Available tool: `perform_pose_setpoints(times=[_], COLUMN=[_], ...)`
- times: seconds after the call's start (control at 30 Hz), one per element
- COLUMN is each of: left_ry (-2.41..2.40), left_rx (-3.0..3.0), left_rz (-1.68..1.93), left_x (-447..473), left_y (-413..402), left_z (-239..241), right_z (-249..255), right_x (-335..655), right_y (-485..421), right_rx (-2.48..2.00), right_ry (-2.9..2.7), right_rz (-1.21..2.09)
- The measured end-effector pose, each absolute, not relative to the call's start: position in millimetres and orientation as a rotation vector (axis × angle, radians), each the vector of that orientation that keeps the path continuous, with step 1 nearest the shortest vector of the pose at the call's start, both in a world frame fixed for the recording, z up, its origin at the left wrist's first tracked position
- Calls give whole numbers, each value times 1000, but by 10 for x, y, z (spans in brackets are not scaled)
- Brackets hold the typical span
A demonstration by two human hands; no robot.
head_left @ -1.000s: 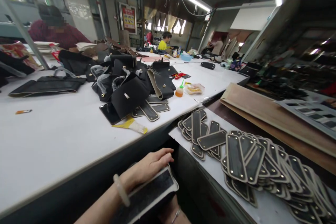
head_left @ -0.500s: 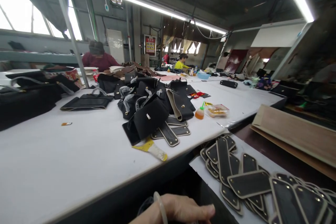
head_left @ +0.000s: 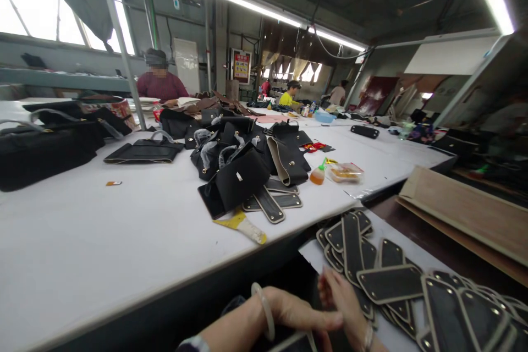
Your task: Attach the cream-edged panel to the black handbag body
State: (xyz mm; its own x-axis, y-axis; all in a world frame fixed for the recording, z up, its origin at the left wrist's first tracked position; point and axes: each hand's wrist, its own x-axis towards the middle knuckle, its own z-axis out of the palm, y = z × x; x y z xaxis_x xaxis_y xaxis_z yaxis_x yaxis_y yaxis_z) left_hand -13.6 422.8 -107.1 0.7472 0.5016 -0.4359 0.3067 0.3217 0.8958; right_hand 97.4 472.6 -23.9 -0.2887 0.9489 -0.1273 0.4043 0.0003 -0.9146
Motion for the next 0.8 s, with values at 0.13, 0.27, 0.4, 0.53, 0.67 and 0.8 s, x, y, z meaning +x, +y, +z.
perform_pose_setpoints(times=[0.13,0.27,0.4,0.53,0.67,0.8], left_ry=[655,660,653,682,694,640], left_rx=[1356,1395,1344,1328,1346,1210], left_rz=[129,185,187,114,58,151], left_x=[-224,-285,-297,-298,-307,-308], left_y=[4154,4116,4109,4132,4148,4130], left_z=[-801,-634,-638,-617,-556,-560], right_z=[-30,-20,-211,-329,-256,-277], right_x=[532,-293,-767,-713,-208,683], right_y=[4942,5030,4966,4971,5082,5024], right_rx=[-1204,-944,-789,-702,-787,-1141], right_ry=[-2226,-2599,-2795,-2851,-2773,-2432], right_rz=[1121,949,861,818,883,1038])
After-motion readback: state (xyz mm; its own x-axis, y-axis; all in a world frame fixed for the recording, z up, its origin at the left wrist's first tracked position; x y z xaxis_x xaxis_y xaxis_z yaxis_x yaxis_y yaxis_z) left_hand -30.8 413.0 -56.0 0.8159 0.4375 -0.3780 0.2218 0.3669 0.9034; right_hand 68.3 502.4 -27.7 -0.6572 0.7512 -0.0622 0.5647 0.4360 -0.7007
